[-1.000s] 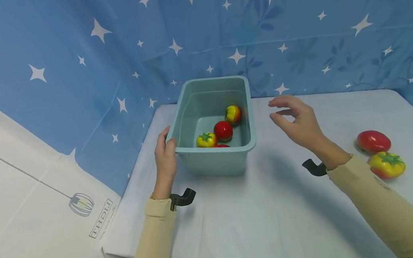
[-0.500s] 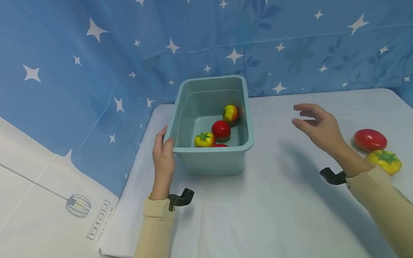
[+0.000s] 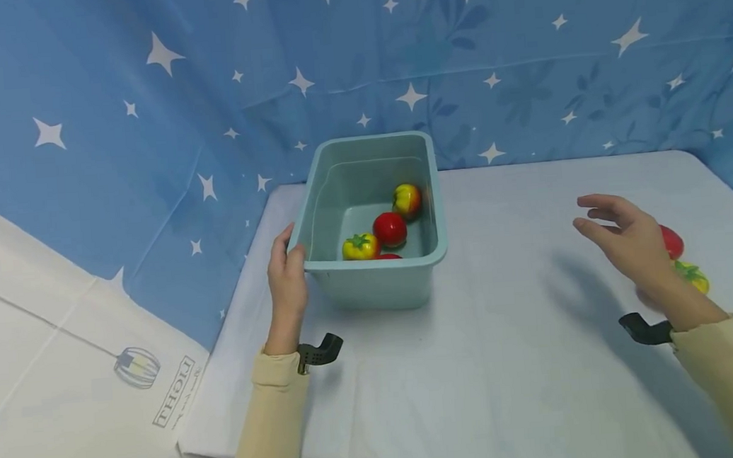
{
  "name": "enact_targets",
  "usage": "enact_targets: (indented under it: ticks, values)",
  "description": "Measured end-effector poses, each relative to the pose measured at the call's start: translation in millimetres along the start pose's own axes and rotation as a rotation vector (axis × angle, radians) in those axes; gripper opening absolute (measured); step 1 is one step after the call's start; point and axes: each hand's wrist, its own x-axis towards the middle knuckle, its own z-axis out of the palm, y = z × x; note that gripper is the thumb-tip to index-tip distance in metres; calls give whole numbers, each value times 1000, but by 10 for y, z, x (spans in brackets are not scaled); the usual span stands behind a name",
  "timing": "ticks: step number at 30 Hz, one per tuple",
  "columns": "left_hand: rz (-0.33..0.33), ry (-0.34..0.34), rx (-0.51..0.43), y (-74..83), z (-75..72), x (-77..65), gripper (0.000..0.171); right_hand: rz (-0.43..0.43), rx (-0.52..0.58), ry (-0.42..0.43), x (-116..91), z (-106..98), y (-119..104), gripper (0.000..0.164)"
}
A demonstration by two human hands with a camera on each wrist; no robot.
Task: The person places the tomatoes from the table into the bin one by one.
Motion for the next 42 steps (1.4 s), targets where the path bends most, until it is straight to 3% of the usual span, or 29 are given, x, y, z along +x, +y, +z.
enact_targets:
  ticks: [8, 23, 30, 38, 42]
  values:
    - [-3, -4, 7, 9, 13, -11, 42, 124, -50, 29, -109, -306, 289, 49]
    - [-19, 7, -5, 6, 17, -17, 41, 274, -157, 164, -313, -535, 685, 63]
    - [-8, 17, 9, 0, 18, -13, 41, 363, -201, 86, -367, -621, 892, 77]
    - [-6, 10, 4, 7, 12, -16, 41, 334, -215, -104, -348, -598, 1121, 91]
    - [-3, 6, 7, 14, 11, -17, 42, 348, -229, -144, -344, -581, 1163, 96]
